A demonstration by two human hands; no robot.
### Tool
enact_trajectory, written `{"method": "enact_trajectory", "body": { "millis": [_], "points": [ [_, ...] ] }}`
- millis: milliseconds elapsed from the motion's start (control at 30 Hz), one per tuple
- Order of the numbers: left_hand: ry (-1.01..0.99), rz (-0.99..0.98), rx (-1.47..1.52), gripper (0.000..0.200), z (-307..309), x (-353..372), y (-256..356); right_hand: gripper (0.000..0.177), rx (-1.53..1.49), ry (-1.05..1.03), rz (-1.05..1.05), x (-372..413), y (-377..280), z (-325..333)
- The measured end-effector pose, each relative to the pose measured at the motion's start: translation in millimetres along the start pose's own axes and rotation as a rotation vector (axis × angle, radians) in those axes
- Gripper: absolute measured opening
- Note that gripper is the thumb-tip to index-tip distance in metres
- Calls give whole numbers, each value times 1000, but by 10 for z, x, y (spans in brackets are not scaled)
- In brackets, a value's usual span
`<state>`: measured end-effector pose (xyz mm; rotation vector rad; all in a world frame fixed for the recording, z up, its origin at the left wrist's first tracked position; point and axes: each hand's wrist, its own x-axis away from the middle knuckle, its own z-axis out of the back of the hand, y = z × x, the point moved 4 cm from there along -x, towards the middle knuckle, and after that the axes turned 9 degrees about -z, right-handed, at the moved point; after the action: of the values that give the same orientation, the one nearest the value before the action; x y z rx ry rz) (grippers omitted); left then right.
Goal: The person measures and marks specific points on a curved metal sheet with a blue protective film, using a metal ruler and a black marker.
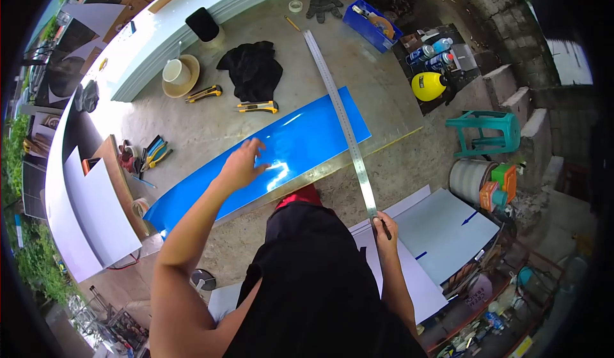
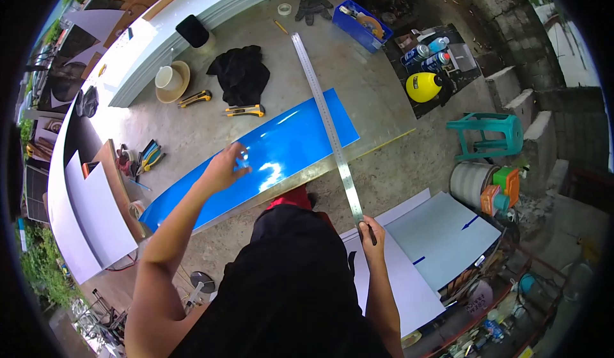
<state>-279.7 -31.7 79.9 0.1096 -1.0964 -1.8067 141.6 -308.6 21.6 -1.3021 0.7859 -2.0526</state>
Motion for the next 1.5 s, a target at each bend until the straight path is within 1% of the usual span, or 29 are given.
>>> {"method": "enact_trajectory", "body": {
  "millis": [33,67,100,133,200,267,300,333,400,433,467,533,567,600,667,733,833,1000,1033,1100,1167,1233,1367,1433,1467,1500],
  "points": [
    [146,-3,-98,42,-148,-245,-261,28,10,-7,-1,-96,-63,1],
    [136,1,-83,42,-280,-478,-400,27,19,-12,-1,-211,-123,17],
    [245,20,-15,41,-363,-676,-504,28,80,-6,-28,-329,-146,45],
    [354,43,57,41,-390,-823,-461,28,95,-1,-48,-451,-102,75],
    [344,65,89,43,-582,-1078,-304,30,116,-48,-82,-732,42,103],
    [393,-186,-131,50,-741,-1294,-25,30,187,-50,-85,-967,201,144],
    [328,-189,-69,64,-836,-1402,66,30,208,-48,-51,-1081,265,131],
    [320,-179,-60,64,-915,-1513,163,30,230,-49,-17,-1173,227,92],
    [428,-301,-140,75,-1093,-1799,360,30,303,-121,-4,-1381,218,60],
    [412,-291,-132,85,-1185,-1912,346,29,302,-136,-2,-1437,174,31],
    [411,-279,-128,85,-1259,-2006,315,28,301,-152,2,-1490,135,3],
    [437,-297,-250,89,-1369,-2143,307,25,297,-197,-14,-1582,50,-43],
    [415,-271,-279,91,-1432,-2209,246,23,289,-236,-23,-1604,8,-65],
    [416,-251,-277,91,-1468,-2231,232,23,296,-254,-26,-1626,16,-77],
    [380,-209,-392,91,-1536,-2285,202,20,319,-246,29,-1689,-9,-86],
    [386,-165,-384,94,-1578,-2314,177,20,344,-277,10,-1729,-43,-61],
    [382,-165,-451,91,-1594,-2310,184,20,404,-322,5,-1754,-45,-23],
    [368,-153,-482,88,-1616,-2320,182,24,377,-331,79,-1822,-223,84],
    [365,-157,-463,88,-1614,-2321,191,24,343,-326,0,-1851,-256,130],
    [354,-161,-437,86,-1583,-2320,186,22,513,-217,103,-1947,-552,246],
    [339,-159,-448,85,-1585,-2309,171,20,597,-178,446,-2079,-1221,189],
    [349,-172,-452,87,-1589,-2306,156,20,550,-181,381,-2238,-1723,27],
    [379,-175,-421,86,-1606,-2322,141,27,566,-195,183,-2904,-2381,-571],
    [391,-201,-428,86,-1605,-2310,131,32,551,-201,285,-3126,-2673,-1082],
    [392,-195,-430,86,-1601,-2305,115,34,511,-240,336,-3228,-2718,-1370],
    [345,-183,-440,83,-1618,-2310,101,37,471,-278,386,-3311,-2734,-1657]
  ]
}}
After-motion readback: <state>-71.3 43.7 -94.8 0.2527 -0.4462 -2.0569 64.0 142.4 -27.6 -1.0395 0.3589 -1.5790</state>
